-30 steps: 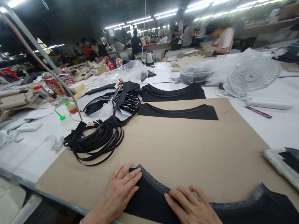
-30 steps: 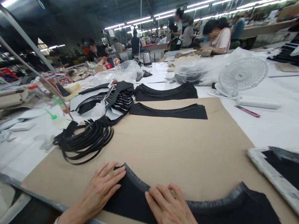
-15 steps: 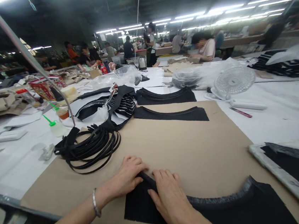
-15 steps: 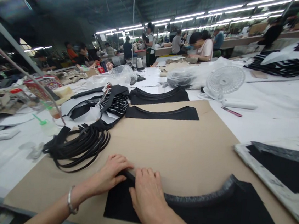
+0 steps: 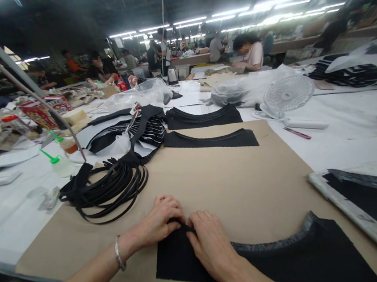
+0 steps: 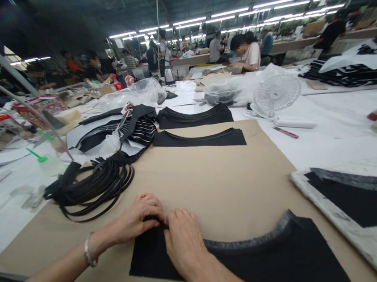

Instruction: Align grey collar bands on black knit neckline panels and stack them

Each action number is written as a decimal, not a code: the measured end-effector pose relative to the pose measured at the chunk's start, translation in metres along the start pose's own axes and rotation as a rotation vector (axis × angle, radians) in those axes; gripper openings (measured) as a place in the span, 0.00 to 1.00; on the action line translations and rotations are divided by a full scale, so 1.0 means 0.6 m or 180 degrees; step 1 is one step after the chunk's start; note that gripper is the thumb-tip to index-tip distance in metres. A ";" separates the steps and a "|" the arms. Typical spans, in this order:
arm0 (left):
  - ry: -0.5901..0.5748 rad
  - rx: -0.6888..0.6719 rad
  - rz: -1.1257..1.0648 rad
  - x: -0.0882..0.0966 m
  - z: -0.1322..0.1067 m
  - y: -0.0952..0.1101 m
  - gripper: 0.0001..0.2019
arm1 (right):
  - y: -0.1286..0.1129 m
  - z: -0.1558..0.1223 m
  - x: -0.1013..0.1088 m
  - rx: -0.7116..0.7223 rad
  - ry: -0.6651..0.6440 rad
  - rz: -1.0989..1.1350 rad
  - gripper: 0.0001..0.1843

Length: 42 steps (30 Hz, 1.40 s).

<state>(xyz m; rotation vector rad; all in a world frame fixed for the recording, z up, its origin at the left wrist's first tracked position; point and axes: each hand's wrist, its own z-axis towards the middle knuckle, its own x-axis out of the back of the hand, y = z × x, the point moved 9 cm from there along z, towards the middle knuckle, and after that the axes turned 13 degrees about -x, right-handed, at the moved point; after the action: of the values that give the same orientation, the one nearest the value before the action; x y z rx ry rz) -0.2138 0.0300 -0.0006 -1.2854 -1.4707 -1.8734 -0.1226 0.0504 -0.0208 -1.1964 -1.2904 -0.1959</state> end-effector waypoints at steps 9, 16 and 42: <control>0.0109 -0.0708 0.0695 -0.003 -0.020 0.015 0.12 | -0.009 -0.027 -0.018 0.0710 0.0476 -0.0351 0.10; 0.0102 -0.1013 0.1207 0.004 -0.034 0.030 0.17 | -0.019 -0.050 -0.019 0.1273 0.1112 -0.0838 0.14; 0.1417 -0.0136 0.0986 -0.009 -0.106 0.049 0.18 | -0.026 -0.019 -0.004 0.0700 0.0220 -0.0144 0.12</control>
<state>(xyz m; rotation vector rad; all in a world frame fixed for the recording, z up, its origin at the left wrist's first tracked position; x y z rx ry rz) -0.2132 -0.0398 0.0094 -0.9627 -0.9493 -1.8344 -0.1270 0.0337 -0.0117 -0.9663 -1.2451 -0.1236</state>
